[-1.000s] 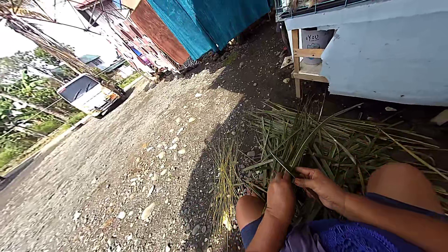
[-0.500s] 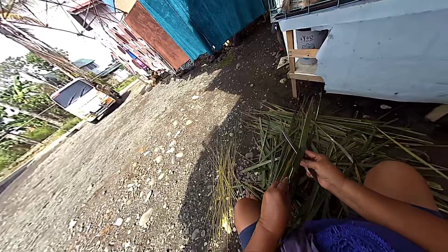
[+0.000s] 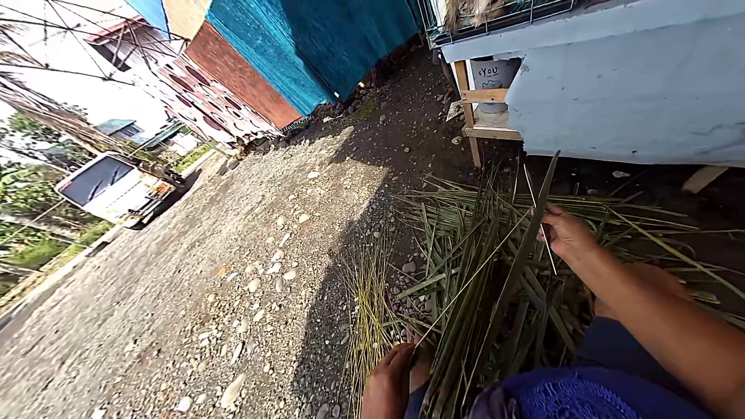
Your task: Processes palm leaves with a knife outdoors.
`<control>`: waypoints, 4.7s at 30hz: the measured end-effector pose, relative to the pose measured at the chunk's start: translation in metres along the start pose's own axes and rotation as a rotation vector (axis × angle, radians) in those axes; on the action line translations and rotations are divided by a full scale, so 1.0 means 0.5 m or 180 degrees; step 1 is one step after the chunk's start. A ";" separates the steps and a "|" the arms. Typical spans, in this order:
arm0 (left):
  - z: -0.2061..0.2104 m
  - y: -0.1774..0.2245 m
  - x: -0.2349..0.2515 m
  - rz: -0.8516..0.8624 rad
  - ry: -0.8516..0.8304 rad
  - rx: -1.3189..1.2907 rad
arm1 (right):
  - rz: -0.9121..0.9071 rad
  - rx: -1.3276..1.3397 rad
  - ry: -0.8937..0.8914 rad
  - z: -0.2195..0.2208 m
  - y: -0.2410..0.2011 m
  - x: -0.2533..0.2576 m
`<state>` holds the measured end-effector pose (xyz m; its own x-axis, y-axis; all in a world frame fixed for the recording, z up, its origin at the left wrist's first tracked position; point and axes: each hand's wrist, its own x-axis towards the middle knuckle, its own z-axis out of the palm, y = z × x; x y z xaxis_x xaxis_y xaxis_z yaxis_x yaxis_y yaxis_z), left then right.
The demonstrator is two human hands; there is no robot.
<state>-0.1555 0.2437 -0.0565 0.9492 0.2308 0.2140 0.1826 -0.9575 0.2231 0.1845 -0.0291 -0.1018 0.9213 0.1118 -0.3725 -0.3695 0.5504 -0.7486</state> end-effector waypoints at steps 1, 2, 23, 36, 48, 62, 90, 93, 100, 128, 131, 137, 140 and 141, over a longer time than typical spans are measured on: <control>-0.010 -0.019 -0.012 -0.0086 -0.0006 0.0066 | -0.0042 0.0042 0.0074 -0.012 -0.018 0.011; -0.019 -0.041 -0.024 -0.0177 0.0002 0.0137 | -0.0089 0.0047 0.0127 -0.026 -0.035 0.021; -0.052 -0.051 0.113 -0.2294 0.1776 -0.3293 | -0.0770 -0.6643 -0.1880 -0.034 -0.036 0.065; 0.040 0.070 0.145 -0.2105 0.0880 -0.3671 | -0.0124 -0.5551 -0.2288 -0.008 -0.058 0.054; 0.028 0.214 0.167 -0.2011 0.0063 -0.4809 | 0.1686 -0.0384 -0.2949 0.036 0.092 -0.233; 0.045 0.228 0.128 -0.0168 0.0617 -0.3283 | 0.1131 -0.0745 -0.2990 0.009 0.039 -0.258; 0.085 0.242 0.091 0.0952 0.0472 -0.1153 | 0.1220 -0.1544 -0.1627 -0.032 0.104 -0.152; 0.085 0.223 0.097 0.0462 0.0446 -0.1473 | 0.2159 -0.0108 -0.1611 -0.056 0.109 -0.140; 0.098 0.207 0.103 -0.0061 0.0269 -0.1919 | 0.2645 0.0571 -0.1599 -0.075 0.117 -0.132; 0.046 0.238 0.140 0.2119 0.0507 -0.0228 | 0.1962 -0.0326 -0.2321 -0.017 0.048 -0.244; 0.040 0.237 0.125 0.2148 0.0579 -0.0236 | 0.1795 -0.0328 -0.1975 -0.023 0.056 -0.204; 0.056 0.224 0.097 0.1986 0.0443 -0.0277 | 0.1725 -0.0925 -0.1318 -0.037 0.104 -0.153; 0.073 0.222 0.085 0.1900 0.0323 -0.0373 | 0.1759 -0.1221 -0.1137 -0.037 0.129 -0.144; 0.078 0.221 0.083 0.1902 0.0295 -0.0429 | 0.1712 -0.1364 -0.1103 -0.037 0.135 -0.139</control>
<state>-0.0862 0.1409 -0.0600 0.8500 -0.3187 0.4194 -0.4135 -0.8970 0.1562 0.0931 -0.0148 -0.1367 0.5608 0.5650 -0.6053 -0.7270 -0.0138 -0.6865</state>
